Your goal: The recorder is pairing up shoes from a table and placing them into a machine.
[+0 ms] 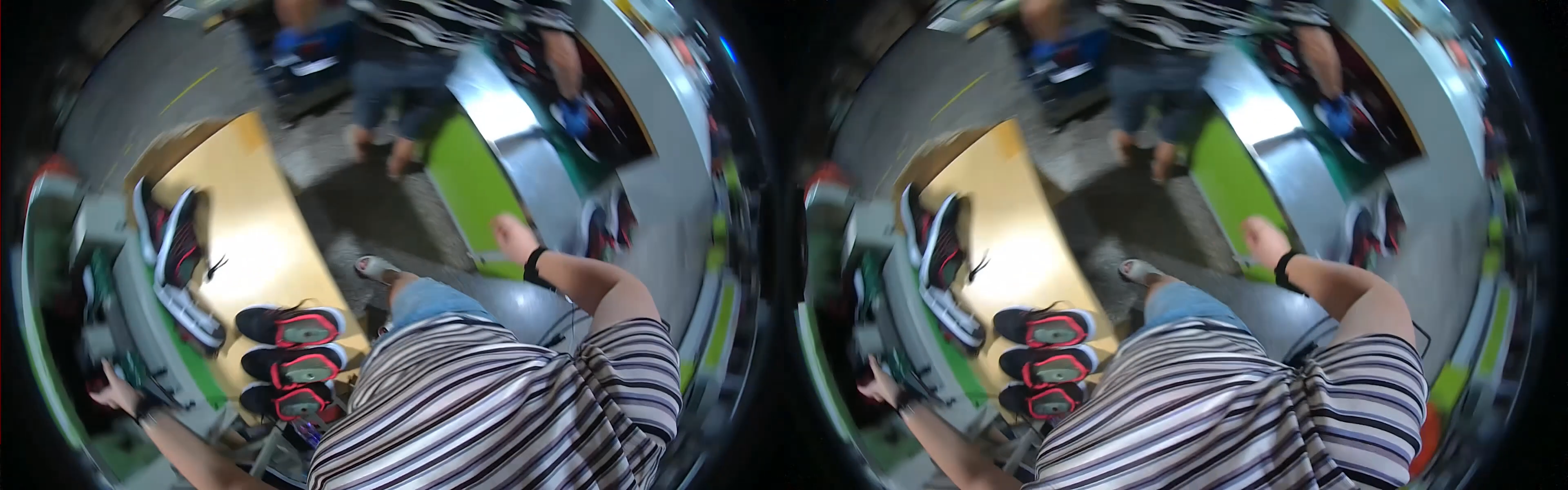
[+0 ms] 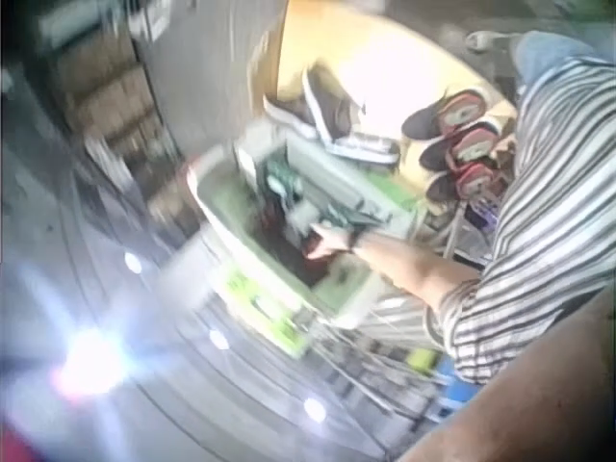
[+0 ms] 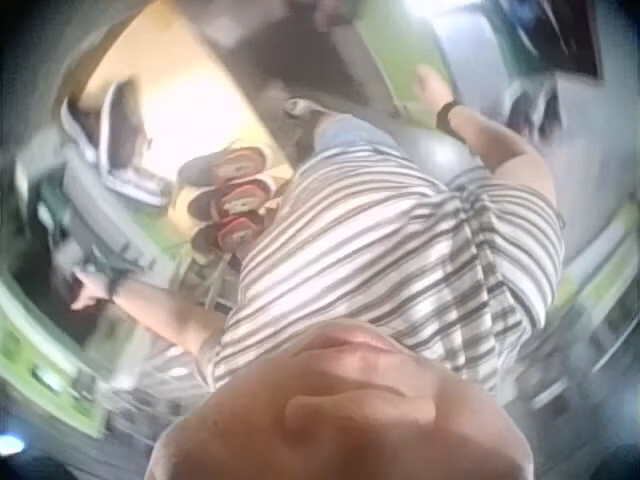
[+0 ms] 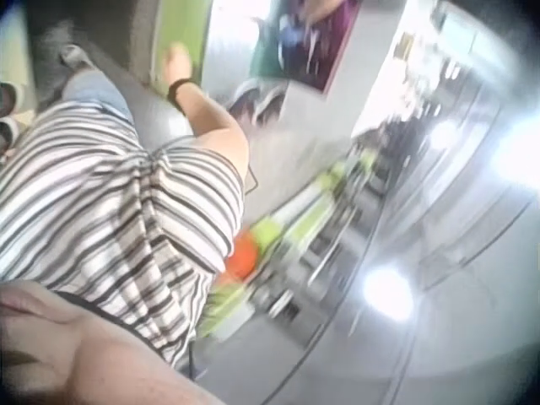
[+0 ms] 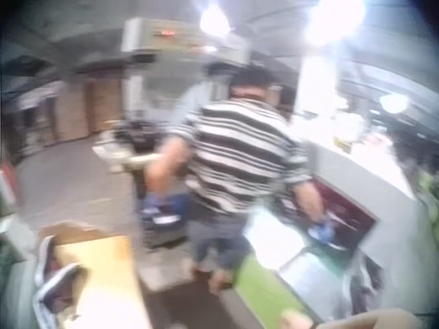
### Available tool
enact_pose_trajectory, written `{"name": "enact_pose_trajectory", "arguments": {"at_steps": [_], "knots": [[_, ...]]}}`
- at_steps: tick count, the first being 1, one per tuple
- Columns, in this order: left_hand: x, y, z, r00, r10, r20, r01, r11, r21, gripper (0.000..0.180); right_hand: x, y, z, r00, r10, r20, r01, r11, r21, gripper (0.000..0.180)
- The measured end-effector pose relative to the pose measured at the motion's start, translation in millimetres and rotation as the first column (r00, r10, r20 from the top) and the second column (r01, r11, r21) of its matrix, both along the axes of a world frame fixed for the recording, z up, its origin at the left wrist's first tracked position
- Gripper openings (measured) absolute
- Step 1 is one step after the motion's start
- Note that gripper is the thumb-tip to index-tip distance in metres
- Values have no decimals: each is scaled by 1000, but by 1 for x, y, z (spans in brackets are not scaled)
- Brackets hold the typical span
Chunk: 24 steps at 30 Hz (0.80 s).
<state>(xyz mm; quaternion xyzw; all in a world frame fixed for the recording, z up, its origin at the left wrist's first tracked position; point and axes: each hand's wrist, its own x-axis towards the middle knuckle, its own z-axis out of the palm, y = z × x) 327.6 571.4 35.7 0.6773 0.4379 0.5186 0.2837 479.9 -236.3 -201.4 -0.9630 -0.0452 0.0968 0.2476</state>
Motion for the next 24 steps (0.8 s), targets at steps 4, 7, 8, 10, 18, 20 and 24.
{"name": "enact_pose_trajectory", "arguments": {"at_steps": [4,7,8,10,18,20,24], "knots": [[-11,-192,-20,903,-325,-280,319,945,-69,94,-59,-175,-13,653,-573,495,681,730,-53,44],[-31,-271,-8,817,-426,-390,429,899,-82,86,-114,-265,-29,319,-762,563,935,350,-57,68],[-47,-293,-3,787,-384,-482,423,906,-31,85,-127,-297,-38,143,-779,611,986,164,-23,81],[-84,-311,6,790,-353,-501,384,922,-43,80,-143,-361,-59,280,-915,290,956,293,3,97],[-176,-335,-11,771,-494,-402,452,869,-201,69,-242,-441,-82,671,-737,83,669,649,362,83],[-210,-352,-33,816,-566,-119,477,776,-414,63,-233,-427,-86,619,-765,178,727,644,237,78],[-207,-398,-73,796,-539,275,542,433,-720,67,-218,-353,-76,727,-684,56,624,692,363,78]]}}
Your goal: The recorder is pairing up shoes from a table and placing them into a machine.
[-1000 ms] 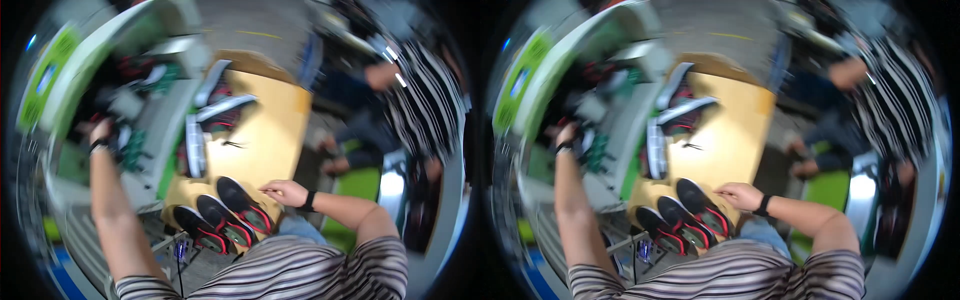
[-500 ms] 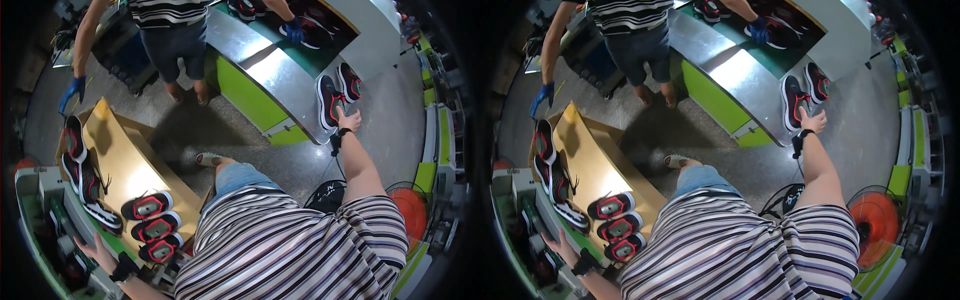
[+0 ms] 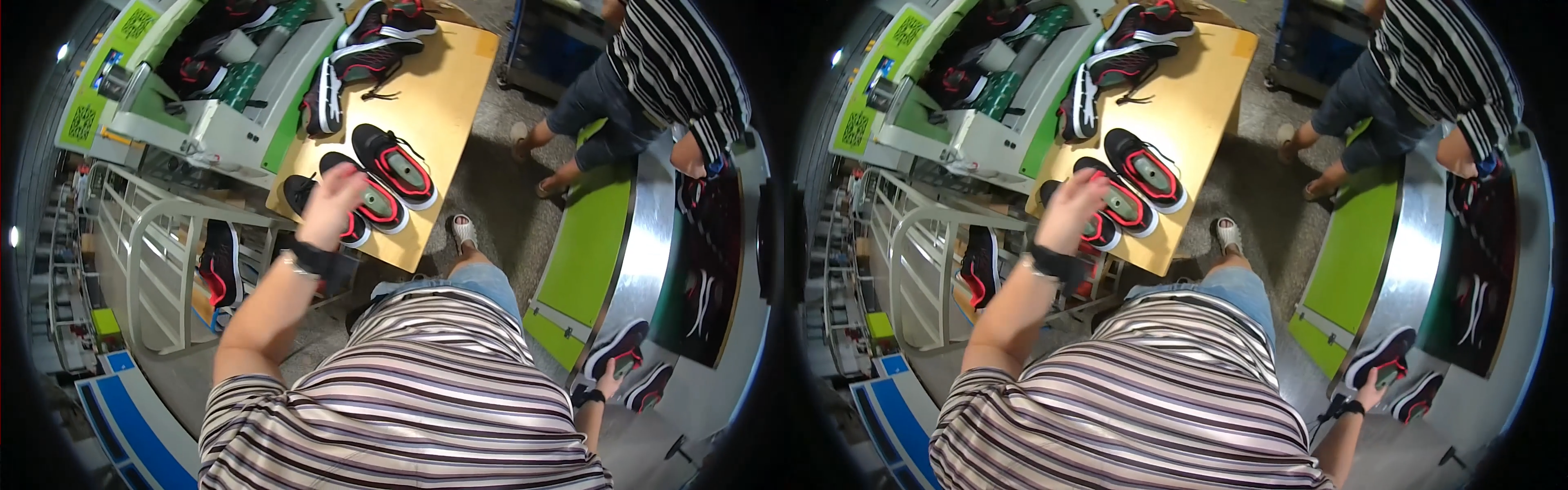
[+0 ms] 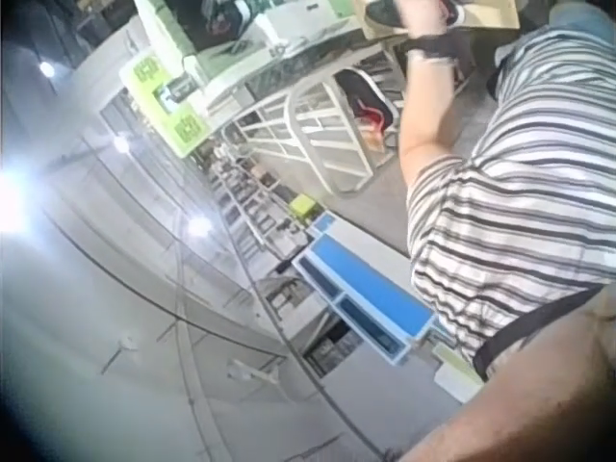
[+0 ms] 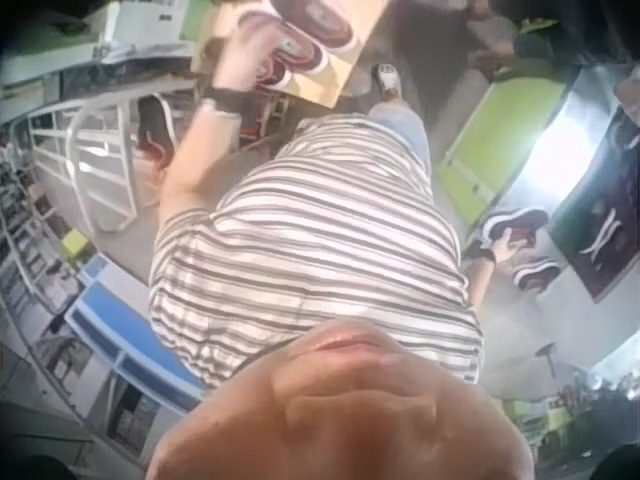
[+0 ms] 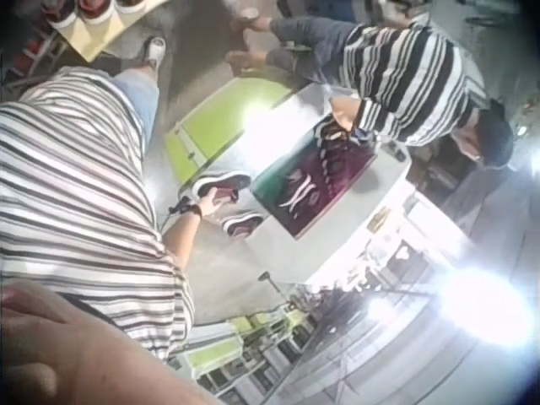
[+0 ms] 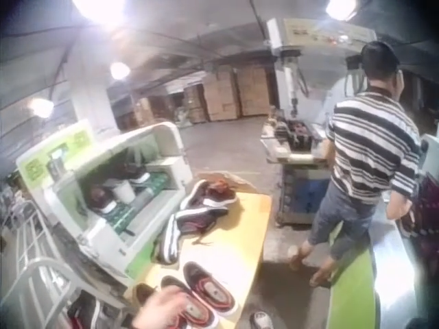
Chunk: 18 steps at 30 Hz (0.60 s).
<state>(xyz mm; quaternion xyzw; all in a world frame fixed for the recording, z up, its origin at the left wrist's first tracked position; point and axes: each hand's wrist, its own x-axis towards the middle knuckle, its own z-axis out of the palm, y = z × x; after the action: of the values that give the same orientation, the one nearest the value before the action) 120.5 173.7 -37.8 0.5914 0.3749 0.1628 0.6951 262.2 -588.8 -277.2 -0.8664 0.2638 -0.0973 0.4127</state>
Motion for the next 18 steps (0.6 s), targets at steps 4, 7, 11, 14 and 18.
{"name": "enact_pose_trajectory", "arguments": {"at_steps": [4,7,11,14,18], "knots": [[60,-25,-84,952,290,-99,-212,856,471,104,16,187,77,971,239,14,-217,850,480,55],[103,-26,-116,881,447,-153,-326,810,488,121,52,289,116,918,388,-82,-180,592,786,49],[119,-19,-122,816,543,-199,-378,761,527,108,90,449,173,727,682,80,-415,344,842,47],[112,25,-110,826,556,-88,-484,782,393,107,136,549,210,516,832,204,-605,186,774,44],[74,89,-37,846,449,289,-349,874,-337,103,189,675,256,303,926,224,-796,117,594,35]]}}
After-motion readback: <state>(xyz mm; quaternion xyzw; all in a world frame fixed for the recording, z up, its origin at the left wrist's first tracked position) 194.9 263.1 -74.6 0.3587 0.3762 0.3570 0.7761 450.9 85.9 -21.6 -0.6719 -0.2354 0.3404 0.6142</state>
